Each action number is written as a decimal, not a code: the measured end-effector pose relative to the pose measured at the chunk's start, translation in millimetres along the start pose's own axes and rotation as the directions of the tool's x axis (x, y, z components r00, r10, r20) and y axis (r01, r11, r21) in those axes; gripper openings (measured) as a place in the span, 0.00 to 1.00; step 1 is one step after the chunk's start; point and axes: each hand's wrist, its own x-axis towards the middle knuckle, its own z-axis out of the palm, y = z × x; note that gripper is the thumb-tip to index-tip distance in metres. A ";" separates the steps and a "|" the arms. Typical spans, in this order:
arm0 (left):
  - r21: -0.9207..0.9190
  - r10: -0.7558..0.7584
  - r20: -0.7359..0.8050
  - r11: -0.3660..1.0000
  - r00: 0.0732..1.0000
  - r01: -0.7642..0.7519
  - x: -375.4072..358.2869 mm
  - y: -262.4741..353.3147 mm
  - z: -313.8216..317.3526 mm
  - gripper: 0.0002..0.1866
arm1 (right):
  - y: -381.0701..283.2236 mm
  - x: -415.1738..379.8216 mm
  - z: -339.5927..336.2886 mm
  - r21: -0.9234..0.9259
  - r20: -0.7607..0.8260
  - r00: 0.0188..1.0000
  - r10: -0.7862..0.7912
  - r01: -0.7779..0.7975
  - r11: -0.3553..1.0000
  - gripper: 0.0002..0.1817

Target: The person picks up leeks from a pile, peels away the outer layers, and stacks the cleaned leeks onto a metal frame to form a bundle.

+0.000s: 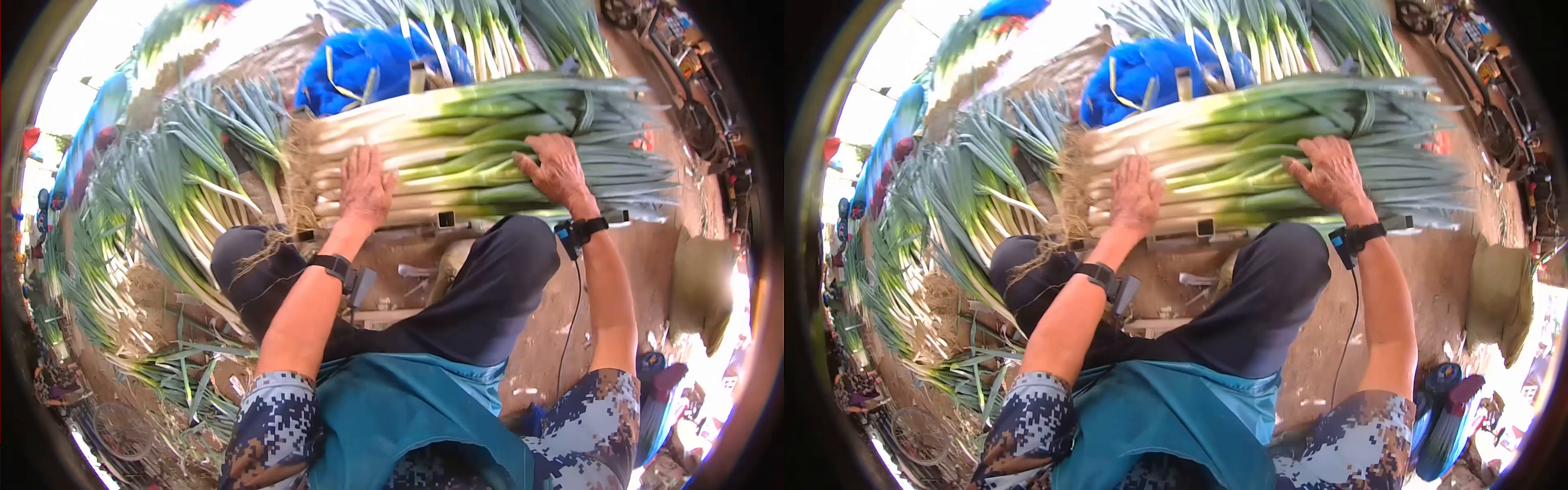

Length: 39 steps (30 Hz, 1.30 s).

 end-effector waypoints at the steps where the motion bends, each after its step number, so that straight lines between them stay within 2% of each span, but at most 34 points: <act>1: -0.003 -0.009 0.016 1.000 1.000 0.009 -1.7 -4.1 6.6 0.35 | -1.2 1.1 -4.0 -0.008 0.008 1.000 -0.006 0.006 1.000 0.26; 4: 0.011 -0.060 0.157 0.998 0.986 0.059 -2.8 2.7 -34.0 0.33 | -1.3 -2.7 -1.7 0.037 -0.069 0.997 -0.016 0.019 0.999 0.24; 6: -0.113 -0.027 0.136 0.993 0.990 0.043 -8.0 -14.1 -68.9 0.33 | 4.8 -4.5 -0.6 0.056 -0.061 0.998 -0.026 0.029 0.998 0.22; 7: -0.162 0.002 0.117 0.987 0.993 0.017 -14.3 -19.4 -117.9 0.31 | 2.0 -7.9 3.3 0.092 -0.187 0.980 -0.074 0.092 0.992 0.21; 8: -0.212 0.032 0.096 0.977 0.995 -0.011 -21.8 -19.5 -172.8 0.29 | 1.9 -7.8 3.2 0.094 -0.112 0.993 -0.024 0.035 0.995 0.20; 9: -0.139 0.015 -0.011 0.990 1.000 -0.017 -37.2 -31.8 -209.1 0.23 | 1.5 -8.1 8.2 0.022 -0.151 0.989 -0.012 0.016 1.000 0.20; 12: -0.322 -0.290 -0.279 0.926 0.916 0.195 -113.5 -109.2 -271.6 0.19 | 22.8 -6.6 23.2 0.008 -0.135 0.991 0.007 -0.006 1.000 0.21; 13: -0.416 -0.488 -0.328 0.843 0.809 0.340 -152.8 -149.3 -269.8 0.18 | 25.1 -3.6 23.3 0.043 -0.126 0.992 0.018 -0.012 0.999 0.21; 14: -0.369 -0.549 -0.393 0.829 0.738 0.420 -200.9 -192.9 -265.9 0.18 | 28.1 -2.2 24.6 0.075 -0.110 0.993 0.033 -0.025 0.997 0.20; 15: -0.371 -0.710 -0.342 0.704 0.615 0.606 -255.4 -235.4 -253.4 0.18 | 42.1 -1.1 32.9 0.110 -0.095 0.994 0.050 -0.039 0.993 0.20; 16: -0.344 -0.782 -0.344 0.620 0.519 0.705 -317.3 -270.1 -233.3 0.17 | 58.1 2.3 41.2 0.143 -0.081 0.994 0.070 -0.057 0.988 0.20; 18: -0.496 -0.932 -0.178 0.362 0.316 0.789 -447.9 -305.3 -176.8 0.15 | 70.0 4.7 53.1 0.211 -0.045 0.993 0.107 -0.095 0.973 0.21; 19: -0.515 -0.997 -0.023 0.080 0.080 0.854 -494.3 -295.0 -151.1 0.16 | 70.0 6.5 49.6 0.241 -0.021 0.992 0.121 -0.113 0.964 0.21; 20: -0.662 -0.988 0.147 -0.128 -0.039 0.739 -541.3 -281.9 -123.5 0.13 | 70.4 7.3 47.8 0.264 0.003 0.990 0.138 -0.134 0.955 0.22; 22: -0.783 -0.942 0.312 -0.327 -0.121 0.529 -568.9 -213.1 -99.4 0.10 | 79.7 5.4 53.3 0.266 0.029 0.987 0.160 -0.162 0.950 0.22; 24: -0.664 -0.832 0.490 -0.549 -0.260 0.507 -574.8 -192.6 -65.0 0.06 | 87.6 4.9 49.6 0.255 0.054 0.984 0.169 -0.178 0.951 0.23; 25: -0.620 -0.833 0.456 -0.549 -0.312 0.561 -551.3 -178.5 -64.5 0.07 | 89.2 5.0 49.0 0.253 0.066 0.983 0.170 -0.181 0.950 0.23; 28: -0.640 -0.864 0.423 -0.499 -0.273 0.585 -511.7 -193.9 -47.7 0.07 | 109.4 1.5 60.9 0.283 0.112 0.984 0.139 -0.165 0.945 0.21; 30: -0.757 -0.941 0.336 -0.245 0.039 0.606 -526.4 -240.7 -18.3 0.08 | 118.0 -3.8 59.7 0.270 0.127 0.982 0.142 -0.171 0.948 0.20; 31: -0.757 -0.950 0.310 -0.221 0.041 0.615 -514.3 -255.6 -18.5 0.09 | 125.4 -10.2 61.9 0.269 0.114 0.984 0.136 -0.162 0.949 0.18; 32: -0.609 -0.947 0.317 -0.242 -0.048 0.755 -498.3 -273.5 -15.8 0.10 | 109.0 -12.2 54.5 0.137 0.016 0.997 0.080 -0.082 0.987 0.16; 33: -0.641 -0.953 0.289 -0.266 -0.095 0.720 -490.4 -291.6 -5.6 0.11 | 92.0 -10.9 44.8 0.110 0.049 0.991 0.121 -0.125 0.986 0.17; 34: -0.548 -0.977 0.186 -0.194 -0.108 0.813 -497.6 -314.9 18.5 0.13 | 75.0 -7.7 37.6 0.096 0.063 0.986 0.155 -0.161 0.982 0.18; 35: -0.476 -0.948 0.259 -0.292 -0.185 0.829 -483.3 -324.2 12.4 0.16 | 69.9 -9.1 33.7 0.082 0.046 0.989 0.139 -0.143 0.986 0.18; 36: -0.589 -0.901 0.423 -0.355 -0.097 0.726 -464.8 -322.4 -4.4 0.20 | 65.9 -9.1 33.8 0.075 0.036 0.992 0.118 -0.121 0.990 0.18; 38: -0.587 -0.894 0.365 -0.438 -0.260 0.681 -426.1 -314.1 -16.6 0.21 | 47.1 -5.2 24.8 0.078 0.054 0.986 0.159 -0.162 0.984 0.17; 39: -0.607 -0.913 0.314 -0.405 -0.262 0.684 -429.1 -319.6 -7.6 0.20 | 44.9 -5.8 23.5 0.074 0.058 0.984 0.168 -0.172 0.982 0.17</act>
